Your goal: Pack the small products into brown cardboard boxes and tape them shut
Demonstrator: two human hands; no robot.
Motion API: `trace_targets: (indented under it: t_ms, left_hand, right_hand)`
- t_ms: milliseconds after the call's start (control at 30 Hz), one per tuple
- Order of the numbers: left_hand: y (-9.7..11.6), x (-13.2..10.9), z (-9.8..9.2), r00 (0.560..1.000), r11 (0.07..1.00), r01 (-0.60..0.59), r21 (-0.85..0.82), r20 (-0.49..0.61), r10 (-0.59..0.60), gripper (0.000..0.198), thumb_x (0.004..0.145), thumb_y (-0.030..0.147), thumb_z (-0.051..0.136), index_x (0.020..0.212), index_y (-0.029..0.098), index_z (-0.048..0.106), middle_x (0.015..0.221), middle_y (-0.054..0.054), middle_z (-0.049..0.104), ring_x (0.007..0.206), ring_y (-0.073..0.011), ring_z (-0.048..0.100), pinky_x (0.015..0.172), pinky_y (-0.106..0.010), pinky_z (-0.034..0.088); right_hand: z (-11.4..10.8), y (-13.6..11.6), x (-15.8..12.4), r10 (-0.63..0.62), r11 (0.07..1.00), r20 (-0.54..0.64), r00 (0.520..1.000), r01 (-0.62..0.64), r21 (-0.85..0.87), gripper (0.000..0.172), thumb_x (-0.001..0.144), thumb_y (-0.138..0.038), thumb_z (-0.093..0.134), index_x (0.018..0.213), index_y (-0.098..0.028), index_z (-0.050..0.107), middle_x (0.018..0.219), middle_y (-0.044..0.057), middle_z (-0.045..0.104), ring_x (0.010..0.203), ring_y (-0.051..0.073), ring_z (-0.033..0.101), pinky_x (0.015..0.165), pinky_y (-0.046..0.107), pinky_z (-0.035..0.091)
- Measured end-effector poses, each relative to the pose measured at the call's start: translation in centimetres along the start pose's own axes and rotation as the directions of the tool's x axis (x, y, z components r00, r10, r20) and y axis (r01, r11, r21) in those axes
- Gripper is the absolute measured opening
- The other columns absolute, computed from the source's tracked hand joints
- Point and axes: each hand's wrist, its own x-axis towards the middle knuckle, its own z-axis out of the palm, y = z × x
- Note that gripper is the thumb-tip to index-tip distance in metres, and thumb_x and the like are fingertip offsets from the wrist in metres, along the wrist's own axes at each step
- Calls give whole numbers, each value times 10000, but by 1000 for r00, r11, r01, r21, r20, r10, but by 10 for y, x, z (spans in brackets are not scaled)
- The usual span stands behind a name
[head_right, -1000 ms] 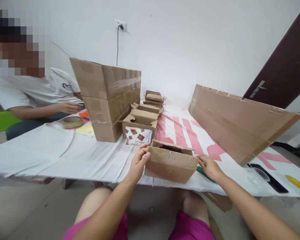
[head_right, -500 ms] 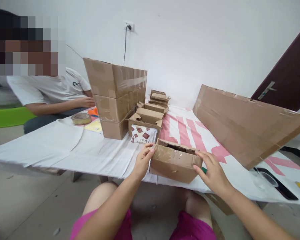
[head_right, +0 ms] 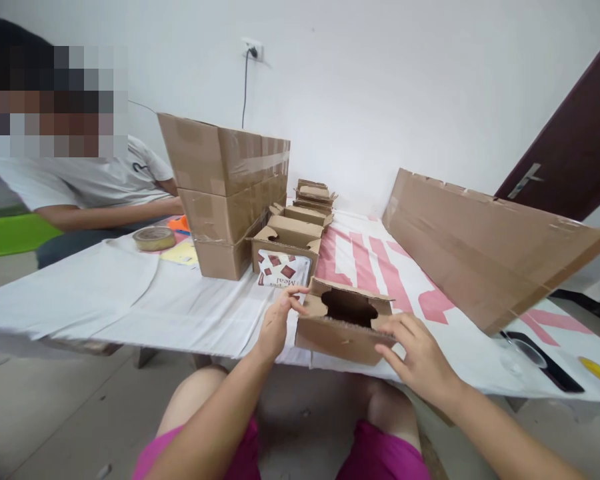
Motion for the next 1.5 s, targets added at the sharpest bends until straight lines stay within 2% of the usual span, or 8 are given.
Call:
trace_targets:
  t_ms: [100,167,300,500,900,1267,1367,1500]
  left_hand:
    - [-7,10,-5,998,999,35,-29,-42,-36,369,857,476,497,682,176,619,1014,-88,611,973,-214,588,899,-371,458]
    - [-14,19,-6,998,999,44,-14,-48,-44,267,785,429,615,906,192,635,1141,-96,585,1090,-237,557,920,-371,449]
    - [-20,31,-4,983,996,27,88,179,-42,634,710,389,700,1288,262,473,1457,-106,369,1376,-275,297,1091,-440,292]
    - [-22,29,-1,948,993,-34,114,317,-4,340,766,356,618,1064,195,584,1375,-144,442,1315,-285,388,1091,-466,281]
    - [-12,15,-8,917,970,-139,202,395,50,335,781,304,581,1090,197,505,1432,-156,331,1338,-306,339,1088,-490,268]
    - [-8,11,-10,904,958,-181,221,421,73,378,784,305,561,1137,203,471,1429,-142,312,1356,-305,297,1102,-488,247]
    - [-7,12,-10,900,953,-192,234,428,76,358,778,292,557,1114,200,476,1420,-140,318,1348,-302,307,1101,-487,253]
    - [-6,13,-10,900,950,-189,250,430,66,332,782,282,550,1097,199,487,1420,-136,318,1343,-295,317,1098,-478,269]
  right_hand:
    - [-2,-13,-6,-54,998,121,991,51,33,135,863,-309,552,965,-221,560,942,84,590,890,224,554,754,376,483]
    - [2,-17,-9,-75,997,161,984,72,25,136,862,-315,553,954,-215,557,934,86,588,869,223,542,745,384,474]
    - [12,-17,-11,-92,995,180,979,96,-17,108,875,-282,532,947,-208,563,934,84,585,871,221,525,765,395,457]
    - [12,-15,-3,-96,995,209,973,101,-16,104,900,-271,489,875,-203,564,839,61,582,817,198,523,724,355,453]
    - [0,2,47,122,976,204,971,-155,153,114,831,-276,555,925,-213,569,899,46,604,830,174,573,735,318,477]
    - [15,13,76,419,799,373,828,-531,282,193,704,-183,631,890,-184,580,762,-16,576,610,104,508,608,257,426]
    - [20,10,82,428,785,419,800,-560,266,164,719,-185,624,878,-187,582,716,-31,568,582,96,495,565,236,395]
    - [30,5,84,415,847,387,824,-505,168,167,709,-176,643,862,-196,578,711,-32,575,618,106,516,583,234,382]
